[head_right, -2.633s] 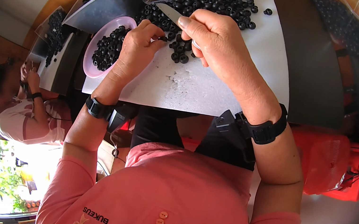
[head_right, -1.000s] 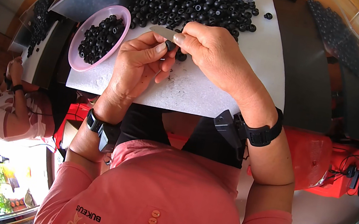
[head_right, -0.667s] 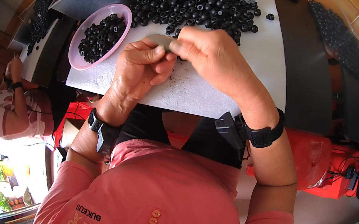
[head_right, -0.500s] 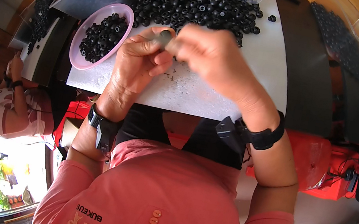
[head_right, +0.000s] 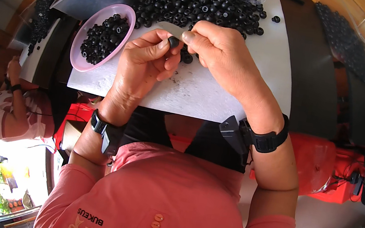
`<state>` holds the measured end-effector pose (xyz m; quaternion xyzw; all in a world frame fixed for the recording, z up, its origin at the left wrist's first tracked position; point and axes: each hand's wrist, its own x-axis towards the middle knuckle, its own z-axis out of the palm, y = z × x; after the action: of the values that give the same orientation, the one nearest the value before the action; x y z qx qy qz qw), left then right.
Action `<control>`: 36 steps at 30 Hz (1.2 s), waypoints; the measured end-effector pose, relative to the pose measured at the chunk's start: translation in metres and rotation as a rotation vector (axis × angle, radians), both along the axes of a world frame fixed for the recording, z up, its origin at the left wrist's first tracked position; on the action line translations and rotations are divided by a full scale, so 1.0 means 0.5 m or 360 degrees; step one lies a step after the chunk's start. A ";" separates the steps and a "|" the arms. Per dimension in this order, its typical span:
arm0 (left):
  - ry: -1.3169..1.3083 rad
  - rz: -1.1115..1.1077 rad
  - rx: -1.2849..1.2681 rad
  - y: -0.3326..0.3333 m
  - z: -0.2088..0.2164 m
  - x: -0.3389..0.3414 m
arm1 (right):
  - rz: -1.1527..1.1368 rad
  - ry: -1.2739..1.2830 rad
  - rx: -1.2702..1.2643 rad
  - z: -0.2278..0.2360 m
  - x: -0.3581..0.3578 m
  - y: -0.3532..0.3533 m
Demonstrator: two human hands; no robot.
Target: Trimming excess material from small black rubber or plastic objects using a small knife.
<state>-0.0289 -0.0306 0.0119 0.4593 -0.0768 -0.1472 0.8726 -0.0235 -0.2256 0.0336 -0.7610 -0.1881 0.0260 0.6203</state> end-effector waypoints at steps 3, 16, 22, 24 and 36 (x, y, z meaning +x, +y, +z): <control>-0.0093 0.0090 0.0155 0.011 0.029 -0.012 | -0.0048 -0.0033 0.0059 0.000 0.002 -0.005; 0.0009 0.0036 0.0300 0.004 0.027 -0.019 | 0.0049 -0.0058 0.0038 0.009 -0.004 0.009; -0.0049 0.0099 0.0256 -0.008 0.030 -0.021 | 0.0010 -0.0110 -0.0011 0.003 0.000 0.010; -0.0058 0.0117 0.0223 -0.009 0.028 -0.022 | 0.0062 0.0050 0.0053 0.012 -0.005 0.010; -0.0075 -0.0113 -0.0105 0.006 -0.004 -0.009 | 0.0222 0.0051 0.0163 0.004 0.004 0.010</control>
<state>-0.0334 -0.0274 0.0101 0.4306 -0.1185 -0.1646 0.8795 -0.0214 -0.2204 0.0355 -0.7128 -0.2317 0.0718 0.6581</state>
